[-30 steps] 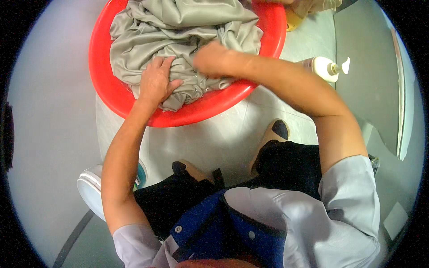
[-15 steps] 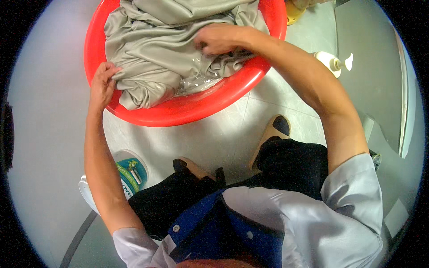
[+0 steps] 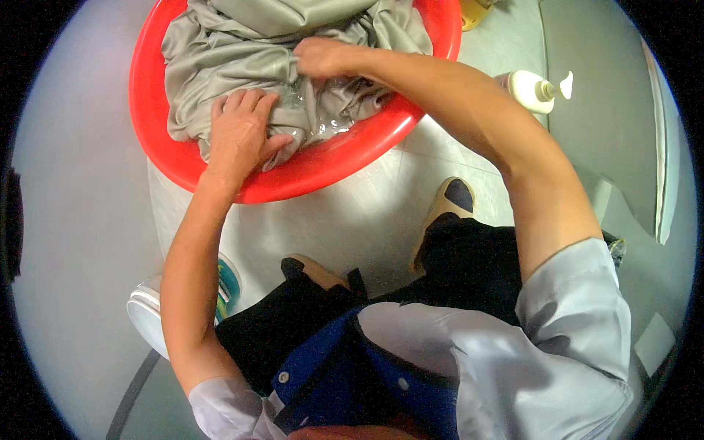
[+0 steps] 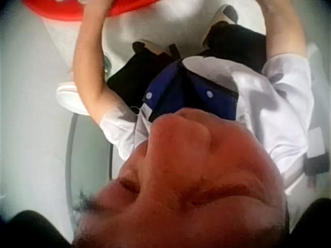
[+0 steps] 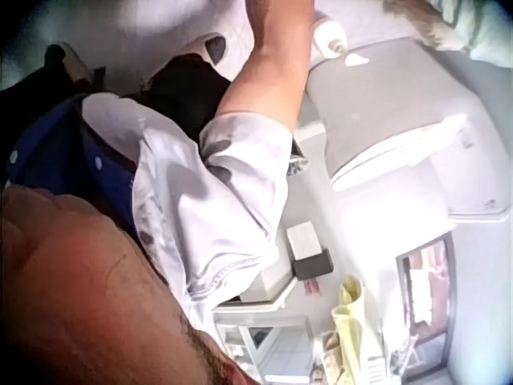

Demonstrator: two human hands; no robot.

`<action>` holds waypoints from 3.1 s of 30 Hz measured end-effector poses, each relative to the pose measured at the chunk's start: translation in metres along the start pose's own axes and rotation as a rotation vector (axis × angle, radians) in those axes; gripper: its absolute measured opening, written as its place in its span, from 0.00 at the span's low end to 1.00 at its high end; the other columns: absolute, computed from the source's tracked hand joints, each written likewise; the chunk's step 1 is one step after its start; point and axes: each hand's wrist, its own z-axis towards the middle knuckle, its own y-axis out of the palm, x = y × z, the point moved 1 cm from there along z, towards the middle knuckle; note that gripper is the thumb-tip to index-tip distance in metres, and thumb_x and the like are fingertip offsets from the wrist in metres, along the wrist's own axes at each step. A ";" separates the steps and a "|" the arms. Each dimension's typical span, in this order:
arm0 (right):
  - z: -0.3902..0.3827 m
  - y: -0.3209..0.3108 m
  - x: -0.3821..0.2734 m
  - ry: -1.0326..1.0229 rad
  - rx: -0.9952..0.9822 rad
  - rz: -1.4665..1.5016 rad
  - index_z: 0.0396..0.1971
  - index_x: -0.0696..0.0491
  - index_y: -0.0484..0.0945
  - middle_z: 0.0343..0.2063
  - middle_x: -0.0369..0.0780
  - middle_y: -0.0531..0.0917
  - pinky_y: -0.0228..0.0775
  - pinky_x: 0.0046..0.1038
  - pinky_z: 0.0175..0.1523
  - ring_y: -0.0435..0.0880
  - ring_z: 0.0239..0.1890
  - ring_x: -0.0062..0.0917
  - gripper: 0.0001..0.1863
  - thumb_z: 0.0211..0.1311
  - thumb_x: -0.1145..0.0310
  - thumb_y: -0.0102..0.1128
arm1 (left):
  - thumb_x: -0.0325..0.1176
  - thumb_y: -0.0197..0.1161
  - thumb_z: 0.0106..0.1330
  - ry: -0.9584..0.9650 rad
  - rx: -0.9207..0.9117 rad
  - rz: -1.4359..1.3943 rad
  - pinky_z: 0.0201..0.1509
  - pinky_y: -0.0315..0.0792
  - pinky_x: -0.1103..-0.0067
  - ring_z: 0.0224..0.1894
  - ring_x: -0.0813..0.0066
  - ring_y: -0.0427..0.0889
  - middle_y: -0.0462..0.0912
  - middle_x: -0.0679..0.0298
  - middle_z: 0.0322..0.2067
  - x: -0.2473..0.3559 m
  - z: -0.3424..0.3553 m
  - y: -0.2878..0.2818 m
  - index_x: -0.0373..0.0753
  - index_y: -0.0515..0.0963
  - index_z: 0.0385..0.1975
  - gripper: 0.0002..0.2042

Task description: The person is washing a large piece of grey fabric in a red plastic basin filled with water, scrubbing and agitating the material by hand alongside another person.

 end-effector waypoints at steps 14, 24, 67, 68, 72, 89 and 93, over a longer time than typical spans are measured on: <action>-0.107 -0.115 -0.074 -0.234 0.468 0.778 0.23 0.55 0.78 0.22 0.31 0.77 0.60 0.22 0.29 0.70 0.25 0.15 0.06 0.50 0.71 0.53 | 0.20 0.58 0.54 -0.118 0.215 0.181 0.55 0.68 0.65 0.45 0.61 0.78 0.78 0.65 0.34 -0.148 -0.062 -0.038 0.45 0.86 0.38 0.16; -0.097 -0.136 -0.019 -0.095 0.625 -0.409 0.51 0.53 0.81 0.41 0.55 0.84 0.75 0.41 0.51 0.83 0.46 0.47 0.23 0.53 0.71 0.53 | 0.31 0.65 0.55 -0.175 -0.002 0.057 0.54 0.73 0.64 0.49 0.56 0.80 0.82 0.60 0.41 -0.135 -0.033 -0.052 0.41 0.85 0.42 0.14; -0.041 0.011 -0.047 -0.383 -0.097 -0.828 0.55 0.58 0.75 0.50 0.48 0.75 0.78 0.42 0.45 0.80 0.49 0.40 0.36 0.46 0.56 0.73 | 0.49 0.74 0.55 -0.247 0.063 -0.072 0.59 0.71 0.57 0.57 0.42 0.72 0.69 0.45 0.60 -0.036 -0.009 -0.007 0.52 0.68 0.67 0.38; -0.036 0.014 -0.042 -0.382 -0.102 -0.826 0.55 0.58 0.75 0.50 0.48 0.75 0.78 0.42 0.45 0.80 0.49 0.40 0.36 0.46 0.56 0.73 | 0.49 0.73 0.55 -0.296 -0.083 -0.130 0.58 0.71 0.56 0.56 0.41 0.71 0.68 0.45 0.60 -0.026 0.001 -0.009 0.53 0.68 0.67 0.37; -0.018 0.025 -0.010 -0.300 -0.126 -0.807 0.48 0.64 0.77 0.46 0.50 0.78 0.78 0.41 0.43 0.81 0.46 0.41 0.25 0.54 0.63 0.63 | 0.47 0.69 0.58 -0.258 -0.161 -0.173 0.49 0.78 0.59 0.49 0.50 0.74 0.71 0.52 0.53 -0.026 0.026 0.024 0.54 0.72 0.64 0.31; 0.124 0.132 0.186 0.007 -0.253 -0.307 0.50 0.49 0.81 0.49 0.47 0.84 0.70 0.33 0.61 0.79 0.52 0.37 0.19 0.62 0.57 0.63 | 0.43 0.52 0.69 -0.176 -0.218 0.032 0.50 0.80 0.63 0.47 0.53 0.85 0.85 0.50 0.45 -0.068 0.121 0.087 0.42 0.85 0.43 0.16; 0.059 0.072 0.001 -0.022 -0.141 -0.110 0.45 0.54 0.80 0.44 0.52 0.85 0.73 0.39 0.57 0.83 0.49 0.46 0.18 0.62 0.57 0.62 | 0.41 0.59 0.63 -0.278 -0.160 -0.013 0.55 0.77 0.61 0.52 0.51 0.81 0.81 0.51 0.49 -0.087 0.058 0.074 0.52 0.80 0.54 0.18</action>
